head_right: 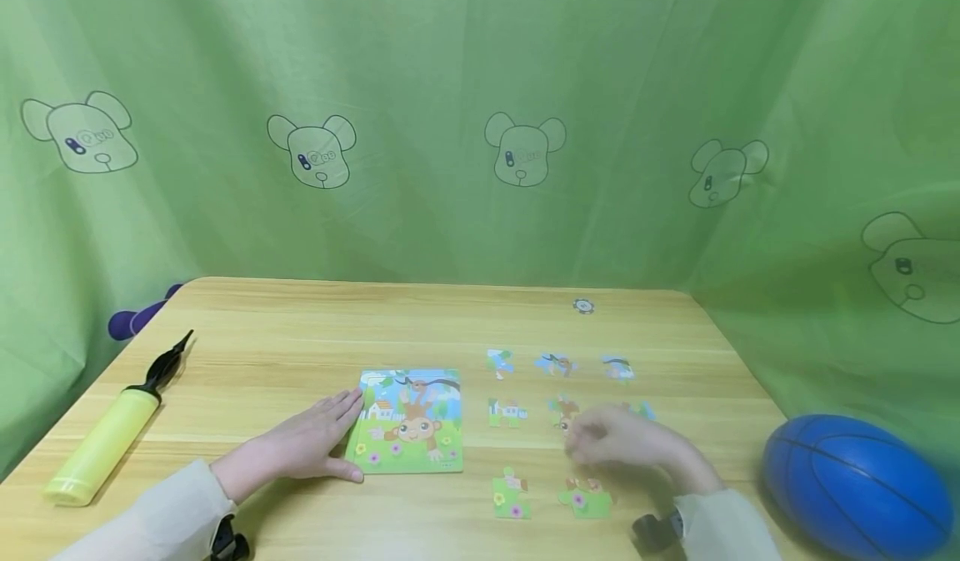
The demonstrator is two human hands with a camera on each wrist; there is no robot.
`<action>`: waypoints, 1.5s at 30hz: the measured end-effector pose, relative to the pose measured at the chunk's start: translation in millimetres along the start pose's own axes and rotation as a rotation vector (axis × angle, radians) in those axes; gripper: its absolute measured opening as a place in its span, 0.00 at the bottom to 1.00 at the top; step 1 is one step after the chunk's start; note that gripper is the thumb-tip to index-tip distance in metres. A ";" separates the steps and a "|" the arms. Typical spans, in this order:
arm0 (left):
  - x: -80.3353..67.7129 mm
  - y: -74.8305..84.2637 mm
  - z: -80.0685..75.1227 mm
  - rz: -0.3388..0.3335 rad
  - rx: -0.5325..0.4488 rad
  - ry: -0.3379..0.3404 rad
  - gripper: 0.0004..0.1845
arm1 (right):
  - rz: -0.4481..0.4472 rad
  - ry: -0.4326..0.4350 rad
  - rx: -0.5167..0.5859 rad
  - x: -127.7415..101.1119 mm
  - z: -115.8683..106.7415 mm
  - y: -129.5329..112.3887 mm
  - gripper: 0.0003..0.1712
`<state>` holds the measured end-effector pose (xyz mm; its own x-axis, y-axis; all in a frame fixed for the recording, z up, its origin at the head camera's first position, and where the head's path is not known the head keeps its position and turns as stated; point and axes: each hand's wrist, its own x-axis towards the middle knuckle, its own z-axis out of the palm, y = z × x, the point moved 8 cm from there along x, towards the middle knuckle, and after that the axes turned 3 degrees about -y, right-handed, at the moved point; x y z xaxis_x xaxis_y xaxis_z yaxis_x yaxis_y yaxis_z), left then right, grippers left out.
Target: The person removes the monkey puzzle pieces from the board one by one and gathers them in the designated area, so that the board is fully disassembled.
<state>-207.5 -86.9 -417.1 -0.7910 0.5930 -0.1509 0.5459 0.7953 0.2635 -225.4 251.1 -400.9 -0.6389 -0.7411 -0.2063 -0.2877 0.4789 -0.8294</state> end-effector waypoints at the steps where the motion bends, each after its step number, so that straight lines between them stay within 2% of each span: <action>1: 0.0 0.1 -0.1 0.001 0.001 0.001 0.57 | 0.003 0.009 -0.007 2.8 -0.2 -2.1 0.09; 13: -0.1 1.0 -0.7 0.006 0.008 0.002 0.56 | -0.067 0.067 -0.183 55.6 8.3 -37.2 0.12; 22: 0.7 0.7 0.2 0.008 0.011 0.002 0.56 | -0.080 0.045 -0.259 96.5 33.8 -55.5 0.12; 26: 0.9 0.4 1.0 0.007 0.014 0.001 0.56 | -0.104 0.017 -0.273 110.4 47.6 -61.5 0.16; 29: 0.4 0.4 1.2 0.005 0.012 -0.001 0.56 | -0.106 0.002 -0.299 118.1 55.9 -64.4 0.20; 36: -0.6 1.5 0.4 0.006 0.003 -0.003 0.56 | -0.107 -0.001 -0.443 129.3 67.5 -68.4 0.26; 45: -0.6 1.1 0.5 0.009 0.012 0.000 0.56 | -0.063 -0.001 -0.474 131.8 69.5 -68.1 0.24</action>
<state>-206.3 -86.3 -417.2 -0.7862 0.5999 -0.1481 0.5561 0.7914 0.2538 -240.5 88.1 -407.7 -0.6091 -0.7760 -0.1634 -0.6202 0.5946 -0.5118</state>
